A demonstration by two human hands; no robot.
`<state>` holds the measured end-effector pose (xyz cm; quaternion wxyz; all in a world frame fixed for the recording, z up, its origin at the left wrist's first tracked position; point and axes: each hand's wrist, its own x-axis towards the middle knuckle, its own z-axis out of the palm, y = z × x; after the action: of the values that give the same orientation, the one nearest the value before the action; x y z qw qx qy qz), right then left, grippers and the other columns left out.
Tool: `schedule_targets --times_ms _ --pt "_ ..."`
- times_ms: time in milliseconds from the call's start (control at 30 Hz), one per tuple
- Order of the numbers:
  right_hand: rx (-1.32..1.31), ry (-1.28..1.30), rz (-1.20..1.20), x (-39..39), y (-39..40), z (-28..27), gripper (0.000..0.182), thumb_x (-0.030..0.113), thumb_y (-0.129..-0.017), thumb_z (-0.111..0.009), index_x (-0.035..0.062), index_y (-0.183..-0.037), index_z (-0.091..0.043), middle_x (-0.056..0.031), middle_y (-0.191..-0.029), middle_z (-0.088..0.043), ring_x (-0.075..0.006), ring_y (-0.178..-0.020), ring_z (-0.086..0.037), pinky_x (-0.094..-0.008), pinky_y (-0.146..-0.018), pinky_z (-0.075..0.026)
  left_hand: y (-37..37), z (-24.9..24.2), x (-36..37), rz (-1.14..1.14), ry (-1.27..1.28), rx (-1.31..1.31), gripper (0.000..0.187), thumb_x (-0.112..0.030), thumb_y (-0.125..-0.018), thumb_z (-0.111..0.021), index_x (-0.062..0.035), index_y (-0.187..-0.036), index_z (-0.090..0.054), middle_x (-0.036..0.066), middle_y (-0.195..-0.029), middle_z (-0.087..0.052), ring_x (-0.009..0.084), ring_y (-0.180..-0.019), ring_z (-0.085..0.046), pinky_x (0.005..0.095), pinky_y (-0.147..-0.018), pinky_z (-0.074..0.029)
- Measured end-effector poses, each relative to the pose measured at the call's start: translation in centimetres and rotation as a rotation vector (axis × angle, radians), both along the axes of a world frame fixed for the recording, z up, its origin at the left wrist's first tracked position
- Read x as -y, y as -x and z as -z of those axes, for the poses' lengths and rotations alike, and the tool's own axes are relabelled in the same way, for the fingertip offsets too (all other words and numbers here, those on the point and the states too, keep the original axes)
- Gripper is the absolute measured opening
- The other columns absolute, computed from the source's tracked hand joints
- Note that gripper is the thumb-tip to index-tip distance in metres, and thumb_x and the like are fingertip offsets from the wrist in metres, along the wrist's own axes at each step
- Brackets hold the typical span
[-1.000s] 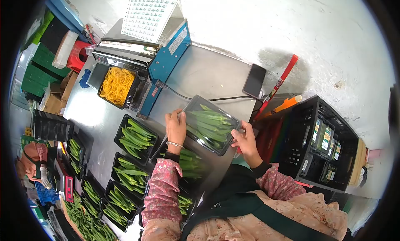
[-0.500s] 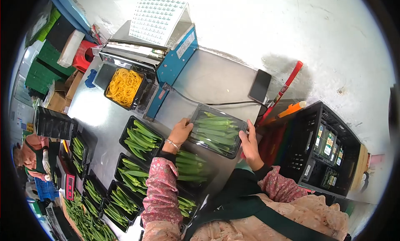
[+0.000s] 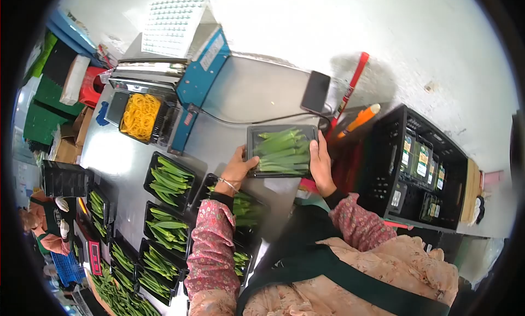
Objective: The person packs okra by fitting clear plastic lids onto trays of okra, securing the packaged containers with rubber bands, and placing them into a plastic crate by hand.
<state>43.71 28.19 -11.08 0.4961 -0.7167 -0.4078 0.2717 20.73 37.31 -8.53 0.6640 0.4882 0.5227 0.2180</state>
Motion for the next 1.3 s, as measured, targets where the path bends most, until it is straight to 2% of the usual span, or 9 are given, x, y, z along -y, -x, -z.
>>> schedule_targets --times_ms 233,367,467,567,800,900,1000,1100,1300 --pt "-0.044 -0.047 -0.081 0.9 -1.4 1.0 0.064 0.038 -0.102 -0.036 -0.0048 -0.147 -0.022 -0.0223 -0.151 -0.03 -0.0317 -0.139 -0.031 -0.0349 -0.113 -0.023 -0.7 -0.1 1.6 -0.042 -0.01 0.095 0.065 -0.011 -0.086 -0.069 0.0042 -0.139 -0.034 0.012 -0.109 -0.056 0.0171 -0.092 -0.055 0.0294 -0.08 -0.048" --pt "-0.122 -0.014 -0.039 0.7 -1.5 1.3 0.06 0.037 -0.101 -0.038 -0.0049 -0.143 -0.029 -0.0234 -0.144 -0.038 -0.0306 -0.135 -0.036 -0.0345 -0.111 -0.026 -1.2 -0.2 1.5 -0.038 0.003 0.076 0.069 -0.012 -0.084 -0.069 0.0047 -0.14 -0.032 0.012 -0.11 -0.057 0.0184 -0.095 -0.056 0.0301 -0.082 -0.047" --pt "-0.363 0.052 -0.106 0.3 -2.6 1.1 0.05 0.037 -0.103 -0.04 0.0006 -0.137 -0.04 -0.01 -0.131 -0.048 -0.0188 -0.122 -0.043 -0.0302 -0.106 -0.03 -1.7 -0.4 1.0 0.003 -0.045 -0.017 0.067 -0.015 -0.083 -0.07 0.003 -0.138 -0.036 0.012 -0.111 -0.057 0.0192 -0.096 -0.056 0.0317 -0.082 -0.047" --pt "-0.586 -0.05 -0.162 1.4 -2.5 0.4 0.045 0.035 -0.103 -0.041 0.0009 -0.133 -0.044 -0.0052 -0.123 -0.051 -0.0152 -0.117 -0.044 -0.029 -0.104 -0.03 -2.3 -0.8 0.8 0.048 -0.107 -0.085 0.066 -0.014 -0.082 -0.07 0.0047 -0.136 -0.037 0.012 -0.113 -0.058 0.0202 -0.096 -0.057 0.0325 -0.085 -0.047" --pt "-0.518 -0.058 -0.184 3.1 -2.3 0.3 0.053 0.032 -0.099 -0.042 -0.0038 -0.138 -0.038 -0.0133 -0.136 -0.047 -0.0216 -0.127 -0.041 -0.0318 -0.107 -0.028 -1.7 -0.5 2.3 -0.018 0.014 0.092 0.062 -0.011 -0.084 -0.069 0.0059 -0.135 -0.038 0.012 -0.12 -0.057 0.0218 -0.106 -0.055 0.0323 -0.093 -0.043" --pt "-0.404 0.046 -0.125 3.7 -1.9 0.0 0.058 0.03 -0.098 -0.043 -0.0048 -0.143 -0.031 -0.0172 -0.143 -0.042 -0.0247 -0.132 -0.038 -0.0322 -0.11 -0.025 -1.9 -1.2 2.7 -0.032 0.075 0.13 0.061 -0.01 -0.085 -0.069 0.0051 -0.136 -0.038 0.012 -0.121 -0.056 0.0211 -0.107 -0.055 0.0321 -0.093 -0.043" --pt "-0.458 -0.026 -0.031 4.0 -1.5 1.0 0.061 0.026 -0.097 -0.044 -0.0047 -0.146 -0.024 -0.0198 -0.149 -0.033 -0.0259 -0.138 -0.031 -0.0329 -0.113 -0.021 -2.0 -0.5 2.8 -0.033 0.085 0.172 0.061 -0.01 -0.085 -0.068 0.0048 -0.136 -0.038 0.012 -0.12 -0.057 0.0209 -0.106 -0.055 0.0331 -0.093 -0.043" --pt "-0.51 -0.086 -0.057 4.4 -1.1 0.0 0.064 0.024 -0.097 -0.045 -0.0041 -0.148 -0.019 -0.0208 -0.153 -0.025 -0.0253 -0.142 -0.023 -0.0324 -0.115 -0.017 -2.0 -0.4 2.8 -0.017 0.041 0.171 0.06 -0.008 -0.085 -0.067 0.005 -0.136 -0.038 0.012 -0.118 -0.057 0.0204 -0.104 -0.056 0.0338 -0.09 -0.045" --pt "-0.606 -0.147 -0.101 3.8 -1.6 1.9 0.062 0.021 -0.095 -0.046 -0.005 -0.147 -0.023 -0.0167 -0.154 -0.025 -0.0235 -0.143 -0.02 -0.0314 -0.115 -0.016 -1.5 -1.8 2.8 0.042 0.089 0.11 0.057 -0.009 -0.081 -0.07 0.0055 -0.129 -0.043 0.012 -0.11 -0.06 0.0198 -0.094 -0.06 0.0328 -0.082 -0.049"
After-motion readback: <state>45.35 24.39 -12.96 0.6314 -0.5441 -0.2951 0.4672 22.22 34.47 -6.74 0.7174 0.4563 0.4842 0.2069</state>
